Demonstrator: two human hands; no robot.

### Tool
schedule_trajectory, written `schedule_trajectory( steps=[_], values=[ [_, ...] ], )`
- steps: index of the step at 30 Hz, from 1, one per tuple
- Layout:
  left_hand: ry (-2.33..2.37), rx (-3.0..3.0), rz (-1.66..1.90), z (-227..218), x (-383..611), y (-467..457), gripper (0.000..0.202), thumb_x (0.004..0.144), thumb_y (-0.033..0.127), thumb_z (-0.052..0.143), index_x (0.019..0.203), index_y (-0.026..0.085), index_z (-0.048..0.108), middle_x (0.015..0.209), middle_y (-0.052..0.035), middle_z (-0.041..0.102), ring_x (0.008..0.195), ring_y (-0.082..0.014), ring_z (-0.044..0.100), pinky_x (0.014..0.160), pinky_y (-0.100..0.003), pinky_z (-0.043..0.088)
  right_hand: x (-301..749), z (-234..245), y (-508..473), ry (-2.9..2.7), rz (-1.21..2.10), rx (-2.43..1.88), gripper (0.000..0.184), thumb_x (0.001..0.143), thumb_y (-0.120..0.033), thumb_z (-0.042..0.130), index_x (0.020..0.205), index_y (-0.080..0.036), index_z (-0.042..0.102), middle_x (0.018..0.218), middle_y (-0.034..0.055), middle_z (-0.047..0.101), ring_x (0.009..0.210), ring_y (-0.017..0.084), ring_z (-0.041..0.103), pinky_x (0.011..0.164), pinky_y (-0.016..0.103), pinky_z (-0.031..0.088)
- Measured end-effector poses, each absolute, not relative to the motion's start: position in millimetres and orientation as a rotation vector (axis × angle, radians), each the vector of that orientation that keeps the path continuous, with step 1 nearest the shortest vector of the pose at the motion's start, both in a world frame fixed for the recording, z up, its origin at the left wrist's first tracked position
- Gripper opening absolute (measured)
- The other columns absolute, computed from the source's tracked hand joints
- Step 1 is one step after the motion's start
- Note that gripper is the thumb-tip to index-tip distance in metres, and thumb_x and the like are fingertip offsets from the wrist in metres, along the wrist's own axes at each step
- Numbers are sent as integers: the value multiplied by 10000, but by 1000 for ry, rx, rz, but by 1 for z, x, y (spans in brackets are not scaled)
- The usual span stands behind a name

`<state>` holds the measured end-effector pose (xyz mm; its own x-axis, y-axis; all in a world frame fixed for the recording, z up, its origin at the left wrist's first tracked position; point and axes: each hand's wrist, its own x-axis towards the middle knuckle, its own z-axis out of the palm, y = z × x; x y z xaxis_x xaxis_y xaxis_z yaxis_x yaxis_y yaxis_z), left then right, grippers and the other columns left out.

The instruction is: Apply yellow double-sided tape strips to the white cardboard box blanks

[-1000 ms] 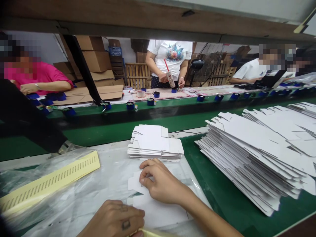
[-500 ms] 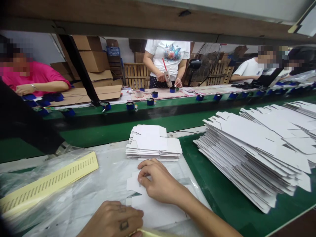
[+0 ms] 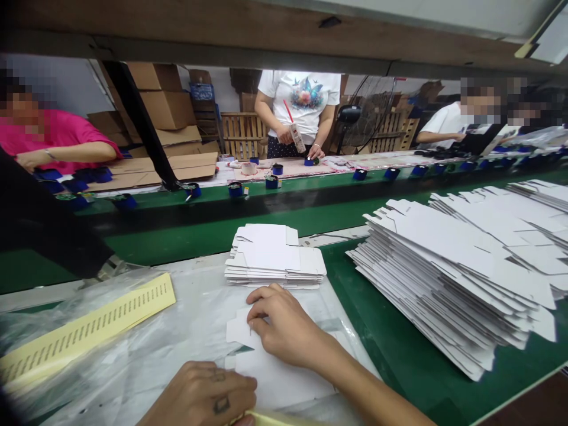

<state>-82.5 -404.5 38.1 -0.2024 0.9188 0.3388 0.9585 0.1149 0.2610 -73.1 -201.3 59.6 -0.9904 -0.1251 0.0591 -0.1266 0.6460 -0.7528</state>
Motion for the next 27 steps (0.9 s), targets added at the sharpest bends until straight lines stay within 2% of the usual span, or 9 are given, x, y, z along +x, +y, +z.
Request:
schedule_trajectory(
  steps=[10,22,24,27],
  values=[
    [-2120,-1845,-648,34,-84,-398,435,1071,257,294,713,197,534,658,63,643,468,-71,575,447,-267,305,-76,52,-201,-2809,1294,190,246,830,-53,622,787,-217,801,1119,38,736,1077,252,610,941,398,471],
    [-2100,-1821,-686,34,-82,-399,413,1067,270,303,738,202,543,660,64,652,471,-81,594,430,-278,327,-78,54,-206,-2827,1327,46,235,763,-33,631,683,-211,760,1107,32,747,1056,254,623,951,401,464],
    [-2105,-1826,-698,34,-82,-399,401,1063,264,315,740,200,544,660,58,653,474,-84,594,435,-283,323,-79,54,-206,-2822,1327,12,224,748,-36,636,801,-204,774,1107,48,741,1057,257,624,956,403,467],
    [-2136,-1828,-696,35,-82,-400,397,1063,269,320,745,199,548,668,54,657,488,-88,600,448,-289,320,-79,55,-205,-2801,1356,-61,436,738,-47,641,1145,-182,713,1122,75,719,1025,249,636,942,405,486]
  ],
)
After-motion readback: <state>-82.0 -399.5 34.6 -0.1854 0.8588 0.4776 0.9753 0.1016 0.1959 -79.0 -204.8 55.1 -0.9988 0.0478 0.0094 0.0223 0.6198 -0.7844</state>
